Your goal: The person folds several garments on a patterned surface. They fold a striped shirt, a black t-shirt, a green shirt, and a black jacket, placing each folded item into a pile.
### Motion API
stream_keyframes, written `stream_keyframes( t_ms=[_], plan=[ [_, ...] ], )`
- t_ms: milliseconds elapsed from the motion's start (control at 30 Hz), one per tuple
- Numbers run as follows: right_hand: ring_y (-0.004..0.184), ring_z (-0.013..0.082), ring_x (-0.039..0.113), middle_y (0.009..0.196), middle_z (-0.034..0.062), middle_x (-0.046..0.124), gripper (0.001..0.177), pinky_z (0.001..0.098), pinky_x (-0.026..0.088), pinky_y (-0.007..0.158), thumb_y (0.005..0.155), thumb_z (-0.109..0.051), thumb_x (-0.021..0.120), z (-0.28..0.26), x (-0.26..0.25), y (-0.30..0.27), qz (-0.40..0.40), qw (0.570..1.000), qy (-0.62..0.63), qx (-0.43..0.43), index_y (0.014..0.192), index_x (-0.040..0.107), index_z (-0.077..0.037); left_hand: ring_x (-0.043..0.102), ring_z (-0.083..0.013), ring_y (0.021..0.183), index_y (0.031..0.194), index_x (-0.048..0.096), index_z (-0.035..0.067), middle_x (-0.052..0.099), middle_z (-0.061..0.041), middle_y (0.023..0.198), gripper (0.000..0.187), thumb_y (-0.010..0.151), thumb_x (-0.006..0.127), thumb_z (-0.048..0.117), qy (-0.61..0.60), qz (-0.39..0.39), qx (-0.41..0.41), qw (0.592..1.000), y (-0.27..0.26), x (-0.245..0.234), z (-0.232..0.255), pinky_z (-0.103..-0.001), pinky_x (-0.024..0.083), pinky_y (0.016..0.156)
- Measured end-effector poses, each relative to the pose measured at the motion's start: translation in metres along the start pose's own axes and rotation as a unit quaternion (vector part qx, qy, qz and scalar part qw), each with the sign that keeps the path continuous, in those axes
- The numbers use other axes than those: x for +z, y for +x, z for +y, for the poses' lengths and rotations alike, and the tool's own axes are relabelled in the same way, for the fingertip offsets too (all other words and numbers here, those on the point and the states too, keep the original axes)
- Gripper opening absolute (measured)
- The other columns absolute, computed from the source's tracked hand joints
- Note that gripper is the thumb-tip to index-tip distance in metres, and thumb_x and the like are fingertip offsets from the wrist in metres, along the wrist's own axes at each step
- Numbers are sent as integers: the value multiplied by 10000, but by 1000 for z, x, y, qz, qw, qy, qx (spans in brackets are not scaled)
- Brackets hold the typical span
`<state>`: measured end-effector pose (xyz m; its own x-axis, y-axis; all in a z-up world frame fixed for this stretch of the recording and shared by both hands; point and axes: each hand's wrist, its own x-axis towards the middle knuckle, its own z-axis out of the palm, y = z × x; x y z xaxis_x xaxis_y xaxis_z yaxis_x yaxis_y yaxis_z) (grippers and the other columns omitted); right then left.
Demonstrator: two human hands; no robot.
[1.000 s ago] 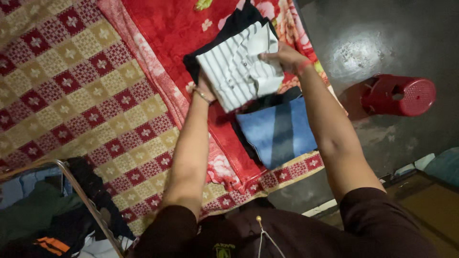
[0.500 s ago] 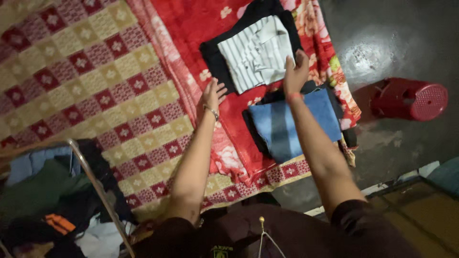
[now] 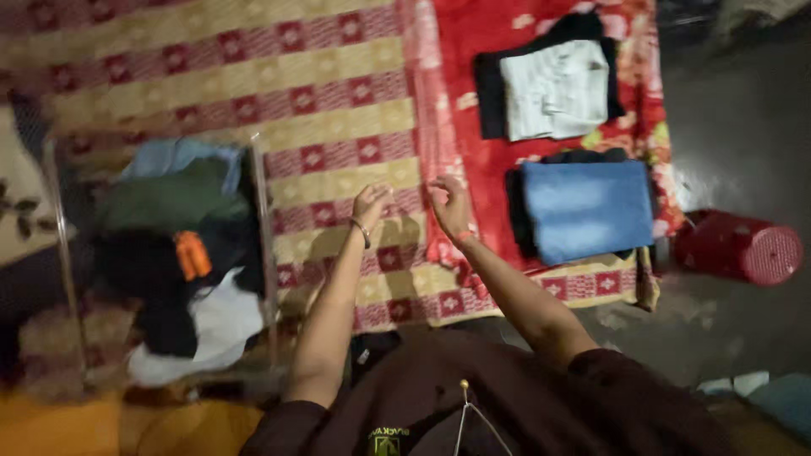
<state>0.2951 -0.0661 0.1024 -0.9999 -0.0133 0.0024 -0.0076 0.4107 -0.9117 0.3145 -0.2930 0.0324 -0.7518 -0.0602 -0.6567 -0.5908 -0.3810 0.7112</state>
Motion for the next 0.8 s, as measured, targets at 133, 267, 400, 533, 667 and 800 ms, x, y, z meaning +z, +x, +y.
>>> stream_keyframes(
  t_ms=[133,267,400,533,667,800],
  plan=[
    [1007,186,714,1162,98,715,237,341,581,864,963,-195,704,-68,92,-23,-57,997,51,8,1142,712,-40,709,-163,986,1299,640,70,725,-104,1189,464,893,789,238,54,37,99,993,-48,-97,20,-316,563,828],
    [1002,187,720,1098,94,759,223,333,556,844,977,-203,729,-143,197,-54,-119,991,61,-12,1125,714,-37,660,-195,1096,1354,599,31,685,-152,1257,539,904,808,240,46,65,179,981,-88,-215,43,-330,560,929],
    [982,184,725,1104,94,736,311,337,603,833,952,-247,752,-207,300,-92,-181,979,86,-34,1173,681,-40,656,-230,1216,1390,567,21,666,-192,1326,585,909,820,238,34,135,252,958,-132,-333,57,-340,533,1032],
    [1023,300,691,1160,176,698,520,397,579,849,854,-293,864,-249,378,-112,-170,963,-7,-206,1213,651,17,666,-257,1207,1395,566,10,656,-215,1335,614,878,832,209,15,198,260,945,-179,-422,67,-359,554,1024],
    [882,339,713,1009,197,705,545,405,576,770,768,-348,884,-268,433,-122,-271,955,-58,-110,1129,654,-11,671,-278,1202,1402,552,35,639,-241,1353,637,844,848,115,-13,216,267,939,-228,-464,83,-373,589,999],
    [912,309,750,963,176,743,344,414,558,787,936,-358,759,-282,454,-139,-341,924,-169,-40,1047,693,-39,598,-425,1233,1495,472,116,548,-283,1443,838,737,823,51,160,305,253,904,-281,-466,104,-460,522,1007]
  ],
)
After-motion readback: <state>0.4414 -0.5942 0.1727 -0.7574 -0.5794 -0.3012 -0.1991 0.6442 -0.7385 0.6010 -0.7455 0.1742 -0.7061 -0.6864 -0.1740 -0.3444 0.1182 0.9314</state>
